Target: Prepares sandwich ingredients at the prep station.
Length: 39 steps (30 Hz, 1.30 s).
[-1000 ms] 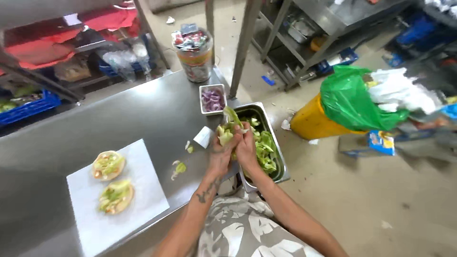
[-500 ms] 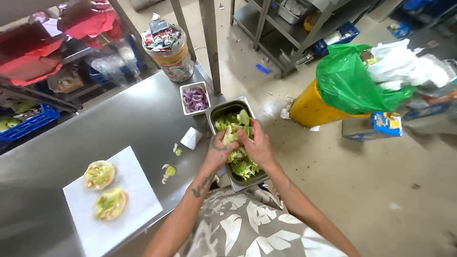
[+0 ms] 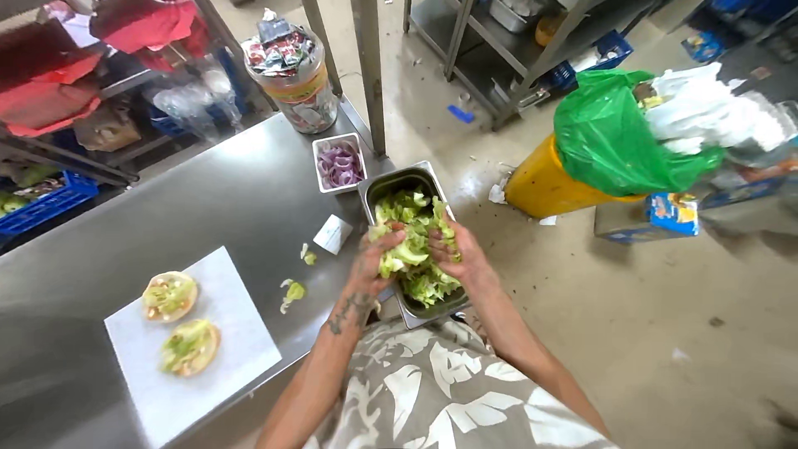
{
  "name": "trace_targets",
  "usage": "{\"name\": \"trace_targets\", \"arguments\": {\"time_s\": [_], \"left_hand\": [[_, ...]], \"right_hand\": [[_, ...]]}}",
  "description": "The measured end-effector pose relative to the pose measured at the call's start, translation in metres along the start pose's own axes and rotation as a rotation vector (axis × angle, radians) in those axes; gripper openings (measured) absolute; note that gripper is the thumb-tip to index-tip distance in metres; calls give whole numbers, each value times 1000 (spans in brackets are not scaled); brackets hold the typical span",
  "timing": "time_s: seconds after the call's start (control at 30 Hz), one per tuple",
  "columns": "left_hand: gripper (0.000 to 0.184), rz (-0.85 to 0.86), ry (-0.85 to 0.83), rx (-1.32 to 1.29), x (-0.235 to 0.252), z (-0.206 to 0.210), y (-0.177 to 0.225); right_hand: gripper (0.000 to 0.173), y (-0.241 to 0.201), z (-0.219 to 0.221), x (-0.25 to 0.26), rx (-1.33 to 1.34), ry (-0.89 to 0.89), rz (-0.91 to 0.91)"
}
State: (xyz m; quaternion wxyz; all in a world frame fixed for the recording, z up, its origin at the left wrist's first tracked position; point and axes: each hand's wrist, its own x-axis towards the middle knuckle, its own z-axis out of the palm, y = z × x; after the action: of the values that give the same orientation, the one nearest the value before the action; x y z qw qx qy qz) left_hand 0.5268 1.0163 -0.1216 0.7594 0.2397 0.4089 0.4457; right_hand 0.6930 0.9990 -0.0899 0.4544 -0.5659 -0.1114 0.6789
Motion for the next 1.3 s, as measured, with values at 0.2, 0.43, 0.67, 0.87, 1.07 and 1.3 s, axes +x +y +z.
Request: {"name": "trace_targets", "arguments": {"time_s": [0.2,0.43,0.67,0.87,1.07,1.3], "left_hand": [[26,140,144,166,10,-6,10],[28,258,108,217,6,7,-2],[34,328,252,472,1,25,-9],[34,223,167,215,24,19,-14],[42,207,259,231,34,7,-3],[38,274,132,203,34,-1,-4]], "right_hand": [[48,1,-24,16,-1191,30,-557],[56,37,-12,-46,-811,-56,-504],[31,39,10,-38,-808,17,-692],[35,10,13,40,-417,-223,-291],[41,-13,-6,54,-927,36,-523],[56,-15,3,30,-1200,-9,-561]]}}
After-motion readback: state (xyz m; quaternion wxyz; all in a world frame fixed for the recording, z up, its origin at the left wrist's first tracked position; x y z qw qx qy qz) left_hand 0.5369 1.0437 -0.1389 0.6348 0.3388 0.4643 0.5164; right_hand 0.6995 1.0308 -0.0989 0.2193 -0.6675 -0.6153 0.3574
